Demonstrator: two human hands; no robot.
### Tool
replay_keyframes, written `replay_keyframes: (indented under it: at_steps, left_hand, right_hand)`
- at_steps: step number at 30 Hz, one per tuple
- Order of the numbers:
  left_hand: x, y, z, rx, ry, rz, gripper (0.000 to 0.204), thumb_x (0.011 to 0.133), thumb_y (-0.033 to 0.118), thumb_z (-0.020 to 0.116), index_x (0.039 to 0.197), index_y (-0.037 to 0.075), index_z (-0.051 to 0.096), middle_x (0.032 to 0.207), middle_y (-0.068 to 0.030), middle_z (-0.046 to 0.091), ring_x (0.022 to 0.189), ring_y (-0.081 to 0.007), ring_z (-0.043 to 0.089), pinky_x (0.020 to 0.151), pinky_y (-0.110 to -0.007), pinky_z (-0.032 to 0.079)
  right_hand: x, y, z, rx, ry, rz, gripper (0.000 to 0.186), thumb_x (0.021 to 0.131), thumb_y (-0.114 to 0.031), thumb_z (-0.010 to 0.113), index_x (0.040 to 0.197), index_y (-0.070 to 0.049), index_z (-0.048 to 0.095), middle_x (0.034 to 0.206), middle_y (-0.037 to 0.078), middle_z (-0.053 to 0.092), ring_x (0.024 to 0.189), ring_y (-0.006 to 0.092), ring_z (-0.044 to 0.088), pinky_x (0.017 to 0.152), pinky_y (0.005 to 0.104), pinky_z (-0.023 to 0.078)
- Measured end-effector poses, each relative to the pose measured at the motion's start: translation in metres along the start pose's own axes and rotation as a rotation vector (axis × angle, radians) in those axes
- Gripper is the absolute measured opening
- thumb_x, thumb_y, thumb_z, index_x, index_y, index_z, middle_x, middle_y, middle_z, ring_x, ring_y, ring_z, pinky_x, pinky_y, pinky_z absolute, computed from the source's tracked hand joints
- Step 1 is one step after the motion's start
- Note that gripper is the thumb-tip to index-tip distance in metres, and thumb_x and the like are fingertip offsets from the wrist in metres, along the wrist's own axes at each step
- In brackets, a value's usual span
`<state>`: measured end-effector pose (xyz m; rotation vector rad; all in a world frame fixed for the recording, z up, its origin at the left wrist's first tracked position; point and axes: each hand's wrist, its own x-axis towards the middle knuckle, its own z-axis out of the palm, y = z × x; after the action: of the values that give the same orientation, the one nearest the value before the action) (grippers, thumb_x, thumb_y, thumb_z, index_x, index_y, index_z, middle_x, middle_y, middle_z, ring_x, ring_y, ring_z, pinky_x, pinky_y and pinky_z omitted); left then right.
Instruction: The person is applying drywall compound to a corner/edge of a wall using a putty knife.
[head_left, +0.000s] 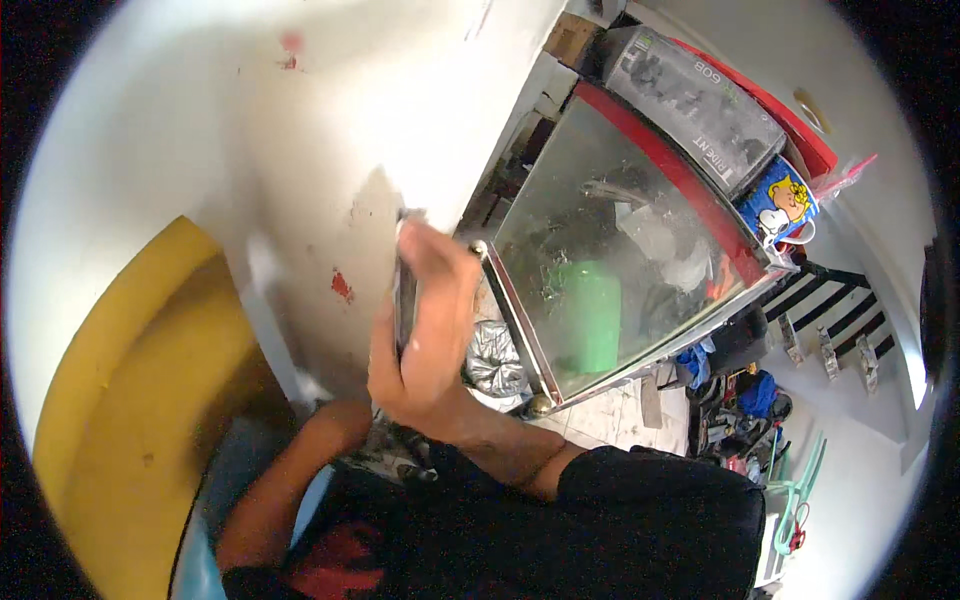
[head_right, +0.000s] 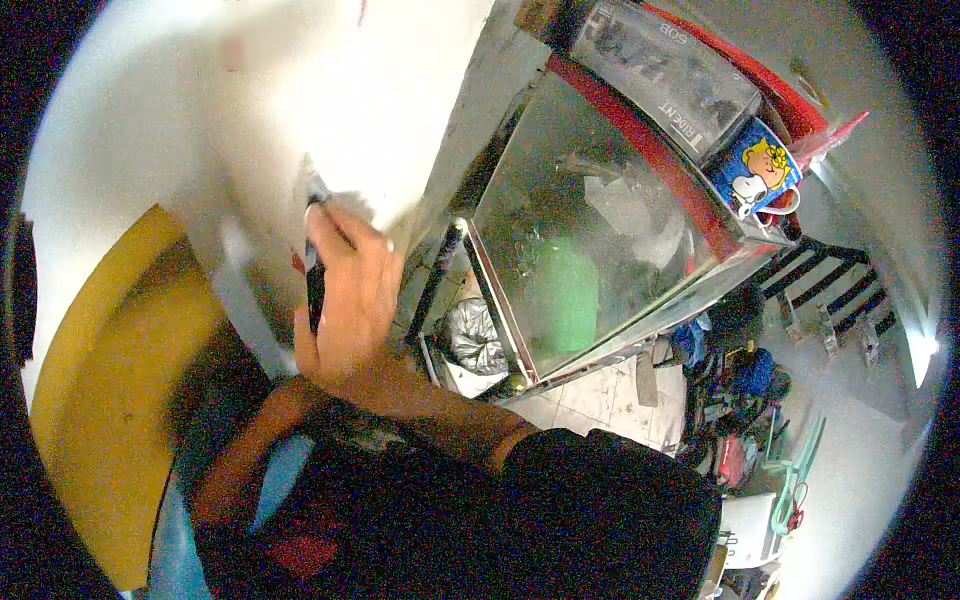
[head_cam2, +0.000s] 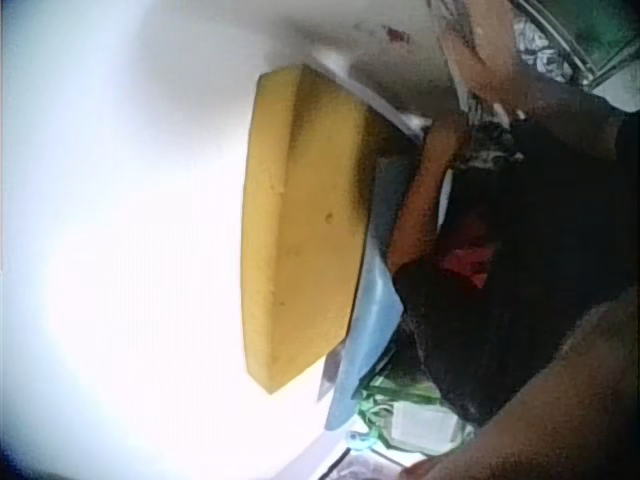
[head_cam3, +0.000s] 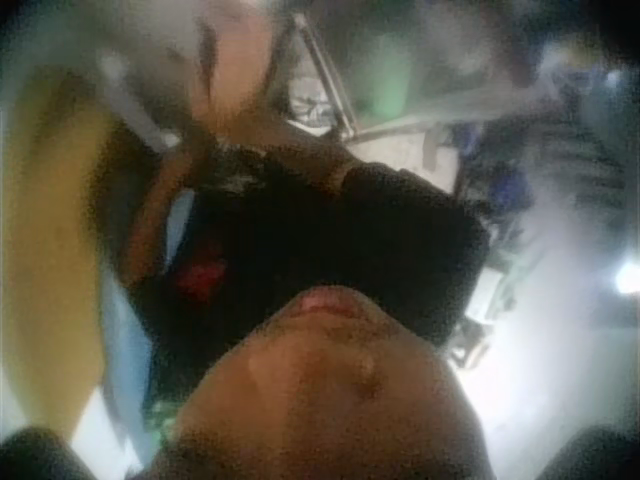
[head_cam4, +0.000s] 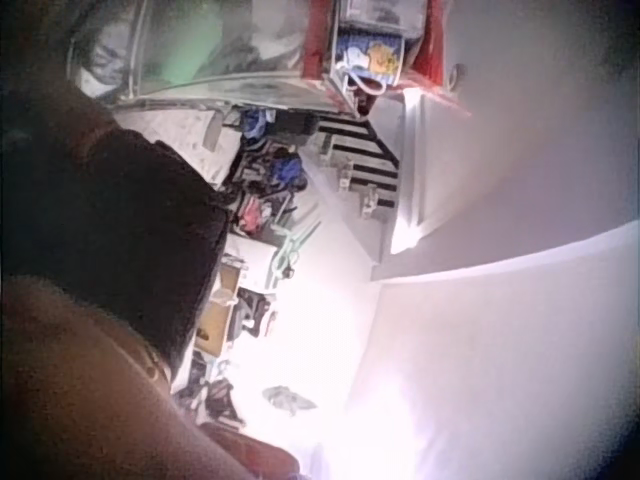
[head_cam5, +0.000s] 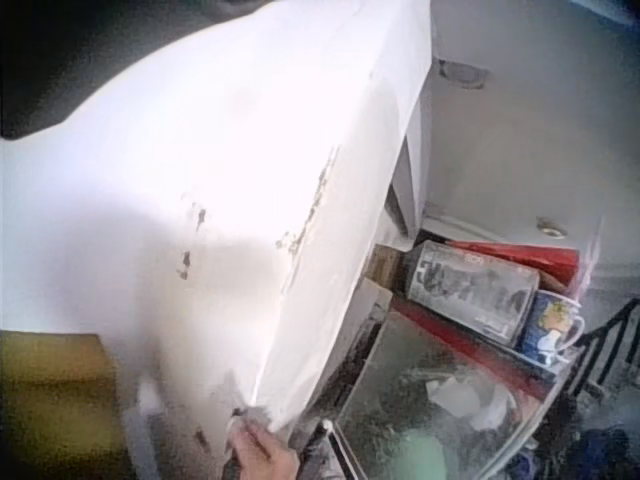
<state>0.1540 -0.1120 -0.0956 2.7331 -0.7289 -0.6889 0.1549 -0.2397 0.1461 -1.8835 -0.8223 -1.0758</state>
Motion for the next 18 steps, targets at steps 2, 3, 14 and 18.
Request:
replay_keyframes:
  at_steps: [2,3,14,18]
  left_hand:
    - [-0.007,0.003,-0.012,-0.041,0.054,-0.033,0.016,0.070,0.005,0.053,0.077,-0.003,0.064,0.084,-0.0240,0.062,0.077,-0.0368,0.063,0.066,-0.044,0.050]
    - [-0.017,0.010,-0.024,-0.098,0.120,0.029,0.016,0.070,0.006,0.053,0.078,-0.001,0.065,0.084,-0.0236,0.062,0.077,-0.0368,0.062,0.067,-0.044,0.050]
    - [-0.031,0.026,-0.041,-0.028,0.214,0.066,0.020,0.073,0.013,0.053,0.088,0.002,0.061,0.089,-0.0189,0.062,0.076,-0.0358,0.060,0.067,-0.044,0.049]
    - [0.010,-0.021,0.022,0.144,0.283,0.229,0.021,0.079,0.013,0.047,0.089,0.000,0.060,0.090,-0.0189,0.061,0.081,-0.0353,0.059,0.073,-0.043,0.047]
  right_hand:
    - [-0.006,-0.001,-0.012,0.013,-0.074,0.003,0.058,0.067,0.010,0.043,0.124,0.006,0.037,0.120,0.023,0.039,0.108,0.0336,0.043,0.096,0.0402,0.031]
    - [-0.011,0.006,-0.024,-0.010,-0.051,-0.004,0.057,0.069,0.010,0.043,0.125,0.006,0.037,0.120,0.021,0.040,0.109,0.0317,0.043,0.096,0.0395,0.032]
    - [0.081,0.106,-0.033,-0.076,0.202,0.000,0.053,0.068,0.005,0.042,0.121,0.003,0.042,0.112,0.018,0.044,0.107,0.0296,0.044,0.095,0.0337,0.032]
    - [0.074,0.077,-0.006,-0.045,0.198,-0.002,0.054,0.069,0.005,0.043,0.123,0.002,0.040,0.114,0.020,0.043,0.107,0.0315,0.044,0.095,0.0357,0.033]
